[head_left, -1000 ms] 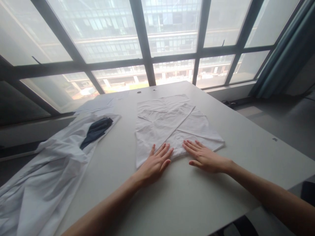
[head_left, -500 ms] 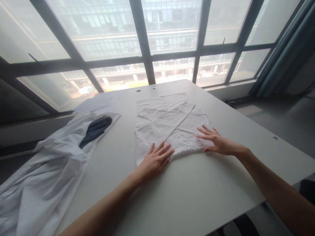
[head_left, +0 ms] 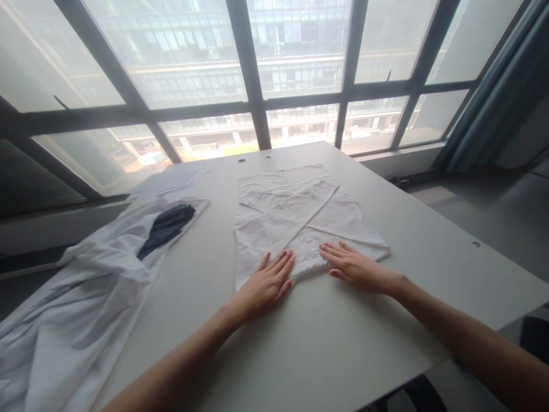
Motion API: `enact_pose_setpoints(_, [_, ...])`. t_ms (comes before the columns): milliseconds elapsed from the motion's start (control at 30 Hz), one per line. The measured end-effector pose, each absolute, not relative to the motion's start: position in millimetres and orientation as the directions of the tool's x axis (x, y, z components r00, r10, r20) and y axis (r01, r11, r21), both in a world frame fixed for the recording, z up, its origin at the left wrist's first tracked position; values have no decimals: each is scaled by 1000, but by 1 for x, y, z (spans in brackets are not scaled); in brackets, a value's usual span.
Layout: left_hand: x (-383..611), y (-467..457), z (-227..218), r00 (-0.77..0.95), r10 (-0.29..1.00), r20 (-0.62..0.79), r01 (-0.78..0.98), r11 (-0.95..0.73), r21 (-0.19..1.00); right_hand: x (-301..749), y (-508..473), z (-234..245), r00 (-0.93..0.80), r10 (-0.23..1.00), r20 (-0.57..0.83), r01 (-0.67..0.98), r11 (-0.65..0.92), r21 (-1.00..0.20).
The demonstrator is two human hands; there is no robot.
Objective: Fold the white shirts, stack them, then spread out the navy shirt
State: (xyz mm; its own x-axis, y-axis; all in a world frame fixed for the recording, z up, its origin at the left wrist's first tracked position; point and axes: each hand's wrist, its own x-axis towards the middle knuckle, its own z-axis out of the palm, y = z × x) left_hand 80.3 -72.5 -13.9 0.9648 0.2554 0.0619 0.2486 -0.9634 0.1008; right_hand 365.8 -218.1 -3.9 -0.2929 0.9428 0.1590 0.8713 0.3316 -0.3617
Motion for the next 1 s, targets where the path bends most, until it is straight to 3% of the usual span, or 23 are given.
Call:
enact_pose_setpoints(100, [81, -72, -14, 965, 256, 50, 251, -963, 101, 365, -218, -8, -294, 953, 79, 889, 303, -344])
enact_pose_setpoints(200, [81, -72, -14, 965, 256, 58, 248, -962, 113, 366, -218, -7, -280, 956, 91, 898, 294, -327])
enact_pose_setpoints(400, [80, -73, -4, 956, 279, 91, 252, -939, 235, 357, -220, 2, -245, 926, 288, 908, 323, -267])
enact_pose_setpoints(500, [77, -61, 9, 911, 373, 174, 312, -902, 299, 355, -222, 6, -193, 917, 348, 918, 294, -265])
enact_pose_setpoints(633, [64, -19, 12, 775, 549, 314, 446, -826, 344, 355, -222, 4, -172, 935, 309, 931, 257, -259])
enact_pose_setpoints(733, [49, 15, 1, 717, 616, 327, 529, -786, 319, 355, -221, 0, -130, 946, 297, 937, 215, -276])
enact_pose_setpoints(1000, [37, 27, -16, 755, 622, 209, 597, -783, 174, 349, -222, 8, -84, 967, 240, 967, 137, -213])
